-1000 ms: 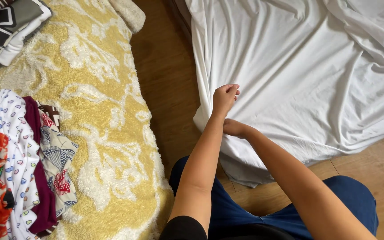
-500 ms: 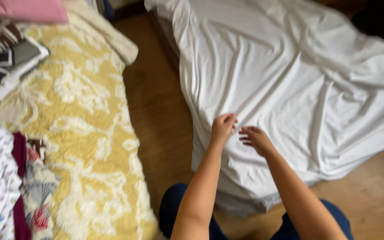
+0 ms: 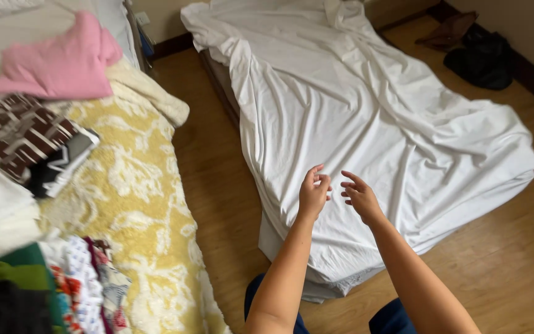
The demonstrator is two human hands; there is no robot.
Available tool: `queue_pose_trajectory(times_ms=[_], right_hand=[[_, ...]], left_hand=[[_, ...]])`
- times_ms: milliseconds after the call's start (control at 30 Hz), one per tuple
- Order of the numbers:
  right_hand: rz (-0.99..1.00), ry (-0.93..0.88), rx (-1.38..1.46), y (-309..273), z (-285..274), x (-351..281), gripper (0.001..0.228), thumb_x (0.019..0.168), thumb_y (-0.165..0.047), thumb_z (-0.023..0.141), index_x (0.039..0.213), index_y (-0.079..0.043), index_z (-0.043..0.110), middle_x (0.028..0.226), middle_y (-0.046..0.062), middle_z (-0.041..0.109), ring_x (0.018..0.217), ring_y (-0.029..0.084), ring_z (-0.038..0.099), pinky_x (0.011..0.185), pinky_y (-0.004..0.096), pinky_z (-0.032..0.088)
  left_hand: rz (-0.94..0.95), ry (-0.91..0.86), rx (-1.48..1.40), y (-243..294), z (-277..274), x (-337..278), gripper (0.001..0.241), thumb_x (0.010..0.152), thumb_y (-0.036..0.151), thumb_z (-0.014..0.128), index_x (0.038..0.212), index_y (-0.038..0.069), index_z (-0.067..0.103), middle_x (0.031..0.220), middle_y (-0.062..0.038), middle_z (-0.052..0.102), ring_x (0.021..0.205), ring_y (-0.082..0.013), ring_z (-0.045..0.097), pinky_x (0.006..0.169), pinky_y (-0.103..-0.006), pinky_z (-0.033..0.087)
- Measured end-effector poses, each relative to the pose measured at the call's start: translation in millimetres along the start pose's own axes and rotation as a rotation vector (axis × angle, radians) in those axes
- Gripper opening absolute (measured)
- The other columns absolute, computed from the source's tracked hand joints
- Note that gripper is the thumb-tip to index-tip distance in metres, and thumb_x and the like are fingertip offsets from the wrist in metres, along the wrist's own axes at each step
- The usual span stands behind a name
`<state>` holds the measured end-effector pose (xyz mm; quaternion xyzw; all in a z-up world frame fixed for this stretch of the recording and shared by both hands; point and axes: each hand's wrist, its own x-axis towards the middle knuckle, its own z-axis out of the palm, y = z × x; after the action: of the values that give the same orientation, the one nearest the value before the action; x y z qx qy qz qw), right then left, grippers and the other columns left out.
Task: The person spreads and smooths a white fitted sheet over a mattress on the floor. They pull the elasticized edges over the corners and adjust the fabric to fit the mattress surface.
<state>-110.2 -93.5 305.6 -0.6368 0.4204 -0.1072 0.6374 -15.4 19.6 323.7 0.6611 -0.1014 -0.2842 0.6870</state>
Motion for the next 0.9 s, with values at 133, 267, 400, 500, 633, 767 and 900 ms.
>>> queue_pose_trajectory(times_ms=[133,267,400,500,633,767,900], right_hand=[[0.031,0.013,-0.031,-79,-20,-32,0.056,0.097,0.000,0.050,0.148,-0.024,0.058,0.124,0.016,0.065,0.103,0.025,0.066,0.087,0.038,0.056],[0.029,0.012,-0.039,-135,-29,-59,0.060,0.098,0.000,0.049,0.152,-0.026,0.054,0.126,0.016,0.063,0.104,0.026,0.065,0.089,0.038,0.056],[0.037,0.001,-0.054,-188,-41,-93,0.062,0.097,0.001,0.047,0.151,-0.030,0.055,0.127,0.017,0.062,0.103,0.026,0.066,0.086,0.038,0.057],[0.035,-0.014,-0.072,-225,-53,-117,0.063,0.097,0.001,0.047,0.151,-0.031,0.055,0.128,0.018,0.062,0.104,0.027,0.067,0.086,0.038,0.058],[0.033,-0.042,-0.087,-264,-72,-152,0.064,0.096,0.001,0.047,0.151,-0.031,0.055,0.128,0.019,0.061,0.101,0.027,0.068,0.084,0.038,0.058],[0.033,-0.067,-0.104,-298,-91,-188,0.065,0.096,0.000,0.047,0.152,-0.032,0.053,0.129,0.020,0.059,0.101,0.028,0.067,0.083,0.038,0.058],[0.045,-0.092,-0.144,-308,-111,-215,0.065,0.097,0.000,0.047,0.152,-0.032,0.053,0.130,0.021,0.059,0.101,0.029,0.068,0.083,0.038,0.059]], left_hand=[[-0.064,-0.009,0.011,76,9,-28,0.052,0.094,0.015,0.062,0.145,0.007,0.054,0.120,-0.020,0.063,0.088,-0.0212,0.071,0.063,-0.0291,0.064],[-0.098,-0.020,0.041,139,13,-52,0.053,0.095,0.015,0.061,0.146,0.008,0.053,0.124,-0.022,0.063,0.092,-0.0237,0.073,0.066,-0.0324,0.065],[-0.088,-0.025,0.073,195,23,-78,0.054,0.094,0.016,0.061,0.147,0.010,0.053,0.122,-0.021,0.064,0.090,-0.0243,0.073,0.063,-0.0327,0.065],[-0.098,-0.032,0.087,245,30,-101,0.054,0.093,0.017,0.061,0.147,0.011,0.053,0.121,-0.020,0.066,0.089,-0.0241,0.074,0.062,-0.0333,0.065],[-0.087,-0.039,0.105,291,42,-128,0.054,0.092,0.016,0.062,0.145,0.012,0.055,0.117,-0.019,0.067,0.086,-0.0234,0.075,0.060,-0.0329,0.066],[-0.092,-0.068,0.146,344,55,-160,0.055,0.093,0.016,0.060,0.147,0.010,0.052,0.119,-0.021,0.066,0.087,-0.0231,0.074,0.061,-0.0302,0.065],[-0.100,-0.065,0.144,366,67,-187,0.055,0.093,0.015,0.060,0.147,0.010,0.052,0.118,-0.021,0.066,0.086,-0.0235,0.074,0.059,-0.0303,0.065]])
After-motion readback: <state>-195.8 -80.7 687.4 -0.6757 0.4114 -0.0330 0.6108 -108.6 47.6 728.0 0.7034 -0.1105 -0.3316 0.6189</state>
